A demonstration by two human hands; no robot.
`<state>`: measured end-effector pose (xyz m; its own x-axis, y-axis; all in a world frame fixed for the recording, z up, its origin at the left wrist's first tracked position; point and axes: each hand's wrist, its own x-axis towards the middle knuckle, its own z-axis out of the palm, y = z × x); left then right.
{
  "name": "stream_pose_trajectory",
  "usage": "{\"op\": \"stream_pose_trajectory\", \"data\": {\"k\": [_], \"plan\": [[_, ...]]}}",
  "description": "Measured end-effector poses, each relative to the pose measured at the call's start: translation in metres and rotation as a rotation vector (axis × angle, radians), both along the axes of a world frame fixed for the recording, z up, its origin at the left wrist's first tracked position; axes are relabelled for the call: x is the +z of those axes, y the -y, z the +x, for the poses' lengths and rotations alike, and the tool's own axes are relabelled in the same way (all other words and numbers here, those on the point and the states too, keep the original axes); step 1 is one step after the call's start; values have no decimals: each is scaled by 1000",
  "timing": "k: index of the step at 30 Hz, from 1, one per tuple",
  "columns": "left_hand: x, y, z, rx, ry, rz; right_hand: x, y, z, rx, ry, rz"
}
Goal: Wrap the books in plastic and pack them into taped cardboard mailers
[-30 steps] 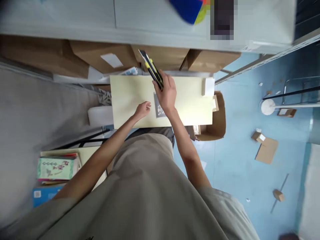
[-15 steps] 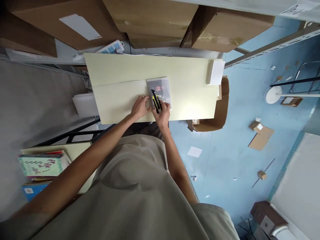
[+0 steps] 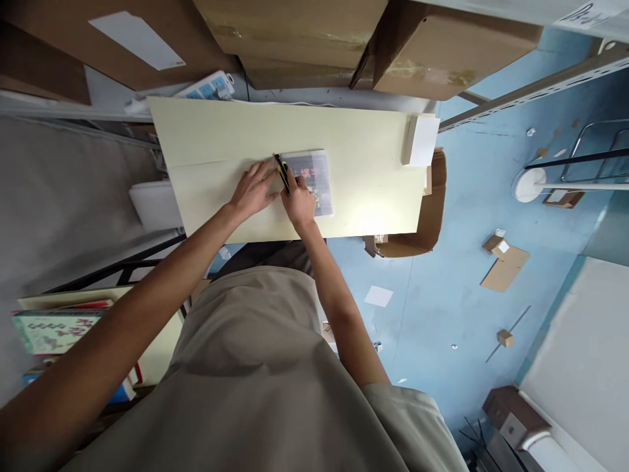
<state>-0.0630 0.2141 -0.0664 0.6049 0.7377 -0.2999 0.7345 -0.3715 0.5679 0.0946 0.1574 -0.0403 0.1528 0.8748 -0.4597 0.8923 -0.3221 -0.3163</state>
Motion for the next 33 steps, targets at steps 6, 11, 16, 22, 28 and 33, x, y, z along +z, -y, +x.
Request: {"op": "stream_pose_trajectory", "data": {"k": [6,11,16,22,28,33], "plan": [[-7,-6,-4,10,35,2,0,-8,-2,22,58,-67],[-12,-13,-9,-44,67,-7,3,-6,-3,42,86,-72],[-16,-16,-10,-51,99,-1,11,2,-6,85,102,-112],[-20,-15,-10,-34,146,-6,18,18,-9,102,144,-122],[-18,-14,-11,-44,112,13,31,38,-11,131,174,-182],[-16,-14,-7,-49,54,-13,46,59,-14,169,173,-253]]}}
